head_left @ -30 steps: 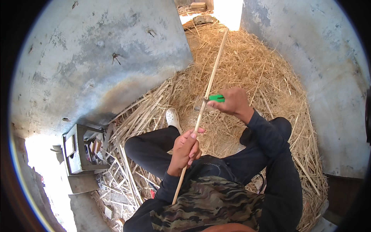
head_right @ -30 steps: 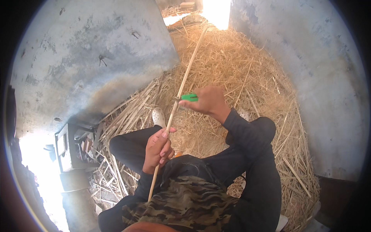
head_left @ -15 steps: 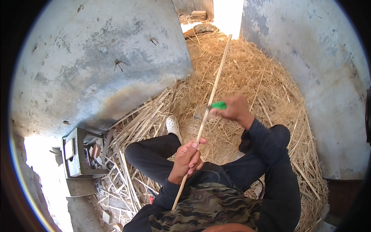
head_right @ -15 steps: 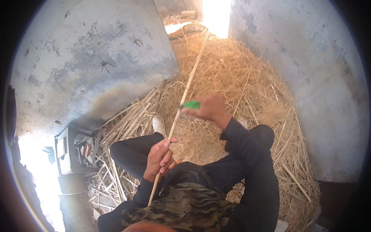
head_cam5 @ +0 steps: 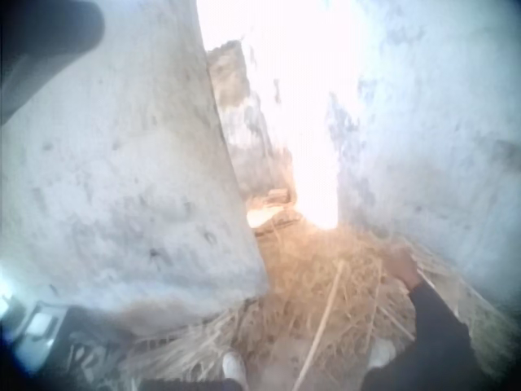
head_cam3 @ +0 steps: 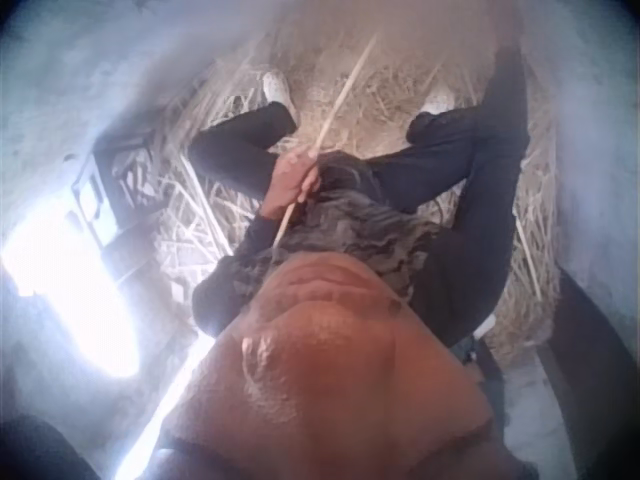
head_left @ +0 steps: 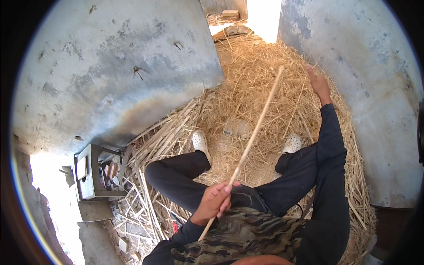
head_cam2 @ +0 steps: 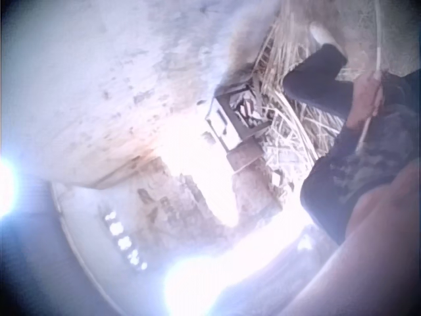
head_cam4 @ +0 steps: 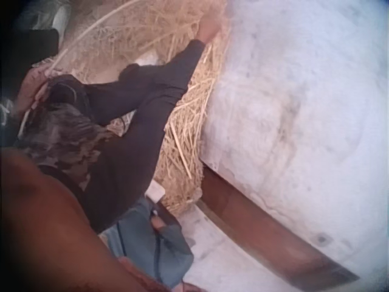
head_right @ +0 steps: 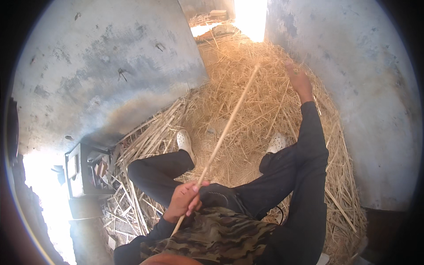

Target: The person sits cross-legged on a straw-covered floor and uses a green utility knife to peel the outer layer off a long, thin wooden stick. They hold the stick with their left hand and scrape the blade along its length with their right hand, repeating the motion to remove the bark.

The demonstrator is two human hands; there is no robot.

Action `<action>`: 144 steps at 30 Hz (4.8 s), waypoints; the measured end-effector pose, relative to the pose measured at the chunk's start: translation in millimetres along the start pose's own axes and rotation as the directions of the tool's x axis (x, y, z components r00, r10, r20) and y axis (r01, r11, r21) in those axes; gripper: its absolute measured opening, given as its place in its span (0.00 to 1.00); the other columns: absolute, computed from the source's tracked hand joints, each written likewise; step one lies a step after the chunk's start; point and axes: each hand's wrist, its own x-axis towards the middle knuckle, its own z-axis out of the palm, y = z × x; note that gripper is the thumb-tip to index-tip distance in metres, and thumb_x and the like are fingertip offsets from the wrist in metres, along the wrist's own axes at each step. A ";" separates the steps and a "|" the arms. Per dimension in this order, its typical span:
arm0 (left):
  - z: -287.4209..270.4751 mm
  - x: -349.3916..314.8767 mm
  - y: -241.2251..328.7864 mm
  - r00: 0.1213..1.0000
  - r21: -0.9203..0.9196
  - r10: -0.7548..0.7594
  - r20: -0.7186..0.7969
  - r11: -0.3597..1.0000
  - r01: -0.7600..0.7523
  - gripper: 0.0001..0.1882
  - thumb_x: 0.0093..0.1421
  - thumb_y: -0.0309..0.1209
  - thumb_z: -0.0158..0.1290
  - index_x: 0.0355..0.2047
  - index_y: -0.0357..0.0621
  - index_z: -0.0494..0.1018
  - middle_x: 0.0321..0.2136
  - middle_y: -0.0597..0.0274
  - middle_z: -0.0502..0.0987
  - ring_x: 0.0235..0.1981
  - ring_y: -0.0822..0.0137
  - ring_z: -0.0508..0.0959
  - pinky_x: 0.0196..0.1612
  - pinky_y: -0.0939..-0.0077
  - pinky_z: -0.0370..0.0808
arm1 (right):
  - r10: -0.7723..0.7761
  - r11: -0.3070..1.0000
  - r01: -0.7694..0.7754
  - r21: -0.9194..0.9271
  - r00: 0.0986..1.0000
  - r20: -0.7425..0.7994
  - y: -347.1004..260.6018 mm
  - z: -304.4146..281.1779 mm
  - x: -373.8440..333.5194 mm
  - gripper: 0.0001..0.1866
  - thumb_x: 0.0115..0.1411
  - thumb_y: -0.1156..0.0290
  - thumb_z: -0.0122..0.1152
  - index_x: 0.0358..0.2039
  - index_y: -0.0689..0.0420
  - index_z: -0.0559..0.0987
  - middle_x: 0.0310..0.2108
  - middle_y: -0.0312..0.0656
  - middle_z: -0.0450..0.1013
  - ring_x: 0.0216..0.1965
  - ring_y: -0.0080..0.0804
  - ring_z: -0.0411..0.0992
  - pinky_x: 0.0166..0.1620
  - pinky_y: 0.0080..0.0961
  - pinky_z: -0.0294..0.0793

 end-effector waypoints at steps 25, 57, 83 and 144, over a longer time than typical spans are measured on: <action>6.0 47.4 24.2 0.984 -0.172 0.157 0.089 0.975 -0.140 0.20 0.71 0.34 0.37 0.57 0.33 0.63 0.09 0.71 0.61 0.05 0.80 0.58 0.15 0.85 0.57 | -0.652 -0.037 -0.638 0.769 0.599 0.465 -111.1 69.8 -119.7 0.13 0.62 0.69 0.48 0.44 0.61 0.75 0.17 0.37 0.68 0.10 0.18 0.58 0.17 0.20 0.57; 8.0 59.5 31.9 0.927 0.009 0.331 -0.178 0.942 -0.335 0.20 0.67 0.32 0.47 0.57 0.35 0.66 0.11 0.76 0.58 0.11 0.85 0.55 0.16 0.86 0.53 | -0.807 0.580 0.786 0.216 0.591 0.014 -138.2 44.6 -197.8 0.36 0.51 0.28 0.51 0.12 0.52 0.70 0.08 0.40 0.63 0.11 0.39 0.67 0.16 0.35 0.63; 13.3 54.9 18.8 0.945 -0.013 0.307 -0.108 0.951 -0.310 0.22 0.69 0.31 0.43 0.60 0.34 0.61 0.12 0.77 0.56 0.11 0.84 0.53 0.16 0.86 0.52 | -0.667 0.745 0.660 0.097 0.741 0.084 -128.6 54.7 -157.0 0.43 0.50 0.22 0.41 0.09 0.53 0.73 0.04 0.35 0.59 0.07 0.30 0.61 0.13 0.29 0.56; -7.9 51.7 30.2 0.967 -0.224 0.250 -0.040 0.941 -0.253 0.20 0.70 0.32 0.34 0.55 0.32 0.63 0.09 0.72 0.59 0.06 0.79 0.56 0.19 0.82 0.56 | -0.584 0.782 0.536 0.320 0.809 0.072 -101.7 32.0 -108.9 0.38 0.56 0.28 0.45 0.11 0.52 0.75 0.07 0.30 0.56 0.09 0.23 0.52 0.15 0.26 0.49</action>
